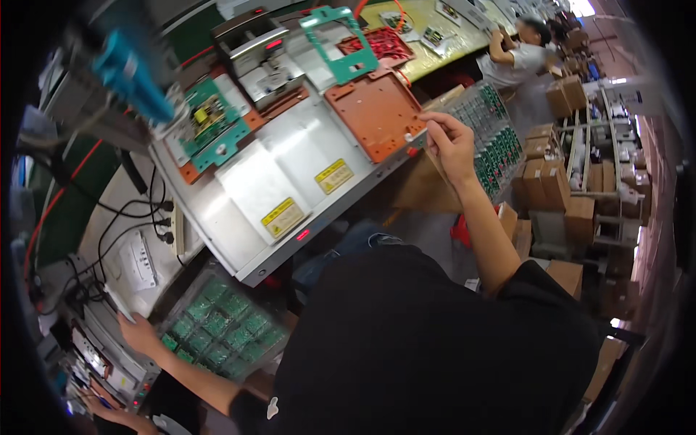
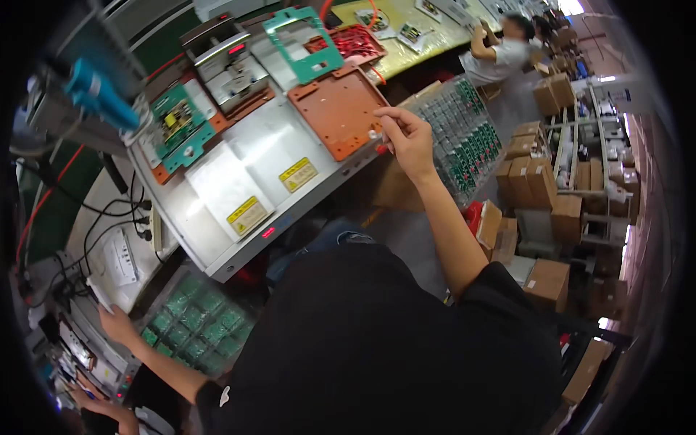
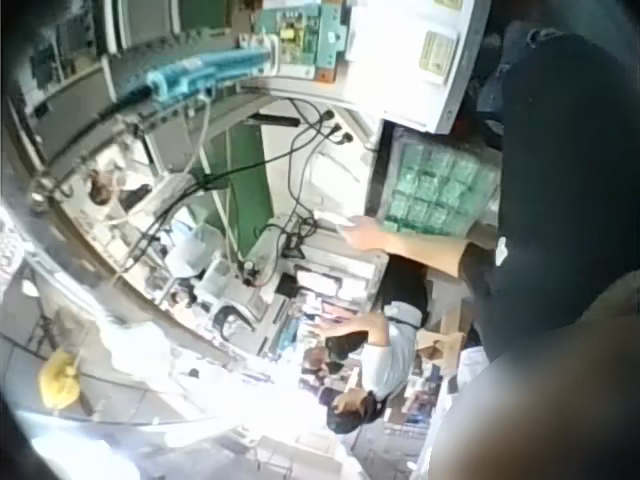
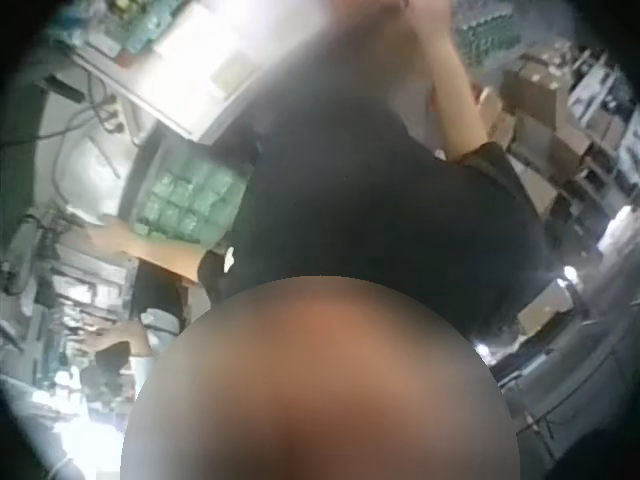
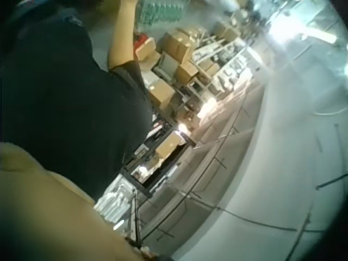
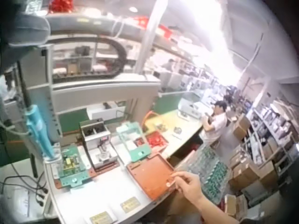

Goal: Assembling electronic components and circuit boards into housings and placing them into testing fixtures.

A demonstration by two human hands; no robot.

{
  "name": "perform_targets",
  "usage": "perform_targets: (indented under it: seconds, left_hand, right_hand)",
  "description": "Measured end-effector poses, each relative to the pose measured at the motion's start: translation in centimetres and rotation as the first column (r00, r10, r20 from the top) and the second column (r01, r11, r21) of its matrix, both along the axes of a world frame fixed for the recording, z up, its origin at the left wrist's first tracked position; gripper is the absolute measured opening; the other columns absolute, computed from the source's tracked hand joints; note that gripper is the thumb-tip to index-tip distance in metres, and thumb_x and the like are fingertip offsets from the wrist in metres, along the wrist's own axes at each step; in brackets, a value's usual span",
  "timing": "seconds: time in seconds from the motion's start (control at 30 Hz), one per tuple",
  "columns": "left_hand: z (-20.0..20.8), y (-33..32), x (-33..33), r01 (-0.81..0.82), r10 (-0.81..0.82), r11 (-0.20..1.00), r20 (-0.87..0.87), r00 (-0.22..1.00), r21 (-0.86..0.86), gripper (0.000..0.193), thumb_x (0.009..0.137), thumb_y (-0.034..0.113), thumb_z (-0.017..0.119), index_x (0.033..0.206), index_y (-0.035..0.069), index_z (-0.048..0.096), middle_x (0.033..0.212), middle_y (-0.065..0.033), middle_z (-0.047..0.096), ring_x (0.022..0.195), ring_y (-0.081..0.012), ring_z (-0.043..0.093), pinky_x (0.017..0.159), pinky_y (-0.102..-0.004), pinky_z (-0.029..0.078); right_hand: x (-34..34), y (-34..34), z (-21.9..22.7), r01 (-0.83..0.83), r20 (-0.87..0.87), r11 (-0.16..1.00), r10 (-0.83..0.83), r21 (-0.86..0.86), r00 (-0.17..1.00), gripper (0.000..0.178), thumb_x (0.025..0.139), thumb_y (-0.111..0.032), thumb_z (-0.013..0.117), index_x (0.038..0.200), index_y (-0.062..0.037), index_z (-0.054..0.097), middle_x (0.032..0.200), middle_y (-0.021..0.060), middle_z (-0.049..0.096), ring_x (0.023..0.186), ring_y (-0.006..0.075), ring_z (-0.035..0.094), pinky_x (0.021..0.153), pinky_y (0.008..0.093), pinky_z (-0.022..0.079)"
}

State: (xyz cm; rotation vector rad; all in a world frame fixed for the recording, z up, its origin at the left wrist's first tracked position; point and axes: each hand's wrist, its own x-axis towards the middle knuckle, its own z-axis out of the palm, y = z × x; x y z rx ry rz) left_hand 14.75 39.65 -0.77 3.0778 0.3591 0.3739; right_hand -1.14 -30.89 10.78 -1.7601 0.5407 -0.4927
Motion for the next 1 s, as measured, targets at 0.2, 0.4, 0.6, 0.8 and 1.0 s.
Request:
perform_targets:
  seconds: [0.2,0.4,0.6,0.8,1.0]
  left_hand:
    - [11.0,-34.4,-5.1,0.532,-0.565,0.612,0.147,0.812,-0.585,0.046,0.083,-0.003,0.059,0.129,0.003,0.059,0.108,-0.0204,0.069,0.086,-0.0288,0.071,0.076,-0.0375,0.055]
    - [8.9,-52.9,-5.4,0.845,-0.905,0.418,-0.073,0.419,-0.334,0.038,0.081,-0.001,0.057,0.12,0.001,0.054,0.129,-0.0141,0.059,0.111,-0.034,0.062,0.077,-0.0426,0.056]
    - [3.6,-52.9,-2.3,0.903,-0.879,0.421,-0.283,0.384,-0.083,0.047,0.091,0.021,0.061,0.132,0.0,0.05,0.141,-0.0162,0.051,0.121,-0.0397,0.054,0.081,-0.0437,0.057]
    - [1.9,-53.3,-2.5,0.916,-0.906,0.393,-0.203,0.37,-0.084,0.036,0.091,0.016,0.058,0.124,0.002,0.056,0.138,-0.0135,0.053,0.123,-0.0418,0.052,0.097,-0.0475,0.046]
    - [1.2,-54.2,-3.1,0.909,-0.92,0.391,-0.099,0.38,-0.146,0.032,0.092,0.015,0.056,0.12,0.002,0.059,0.137,-0.0145,0.054,0.126,-0.0412,0.049,0.099,-0.0489,0.045]
  right_hand:
    - [-1.8,-7.1,-2.7,0.239,0.004,0.97,-0.239,0.045,0.971,0.016,0.096,-0.009,0.058,0.104,-0.0019,0.07,0.068,-0.0024,0.056,0.054,0.0025,0.047,0.047,0.0182,0.035]
    - [-7.9,-18.7,-6.8,0.431,0.004,0.888,-0.436,-0.161,0.9,0.02,0.095,-0.013,0.059,0.109,-0.0028,0.069,0.075,-0.0005,0.062,0.059,0.004,0.05,0.05,0.0207,0.037]
    - [-7.8,-26.7,-12.0,0.251,-0.076,0.659,-0.425,-0.709,0.902,0.019,0.084,-0.016,0.065,0.096,-0.0039,0.072,0.087,0.0169,0.07,0.084,0.032,0.069,0.076,0.041,0.053]
    - [-4.0,-32.0,-12.3,-0.21,-0.483,0.539,-0.437,-0.816,0.758,0.025,0.085,-0.026,0.069,0.095,-0.0033,0.069,0.099,0.0189,0.069,0.094,0.0364,0.066,0.077,0.0451,0.052]
    - [-4.7,-34.5,-13.5,-0.174,-0.45,0.645,-0.292,-0.744,0.844,0.028,0.09,-0.018,0.062,0.117,-0.009,0.063,0.09,0.0163,0.07,0.085,0.0357,0.067,0.075,0.0445,0.051]
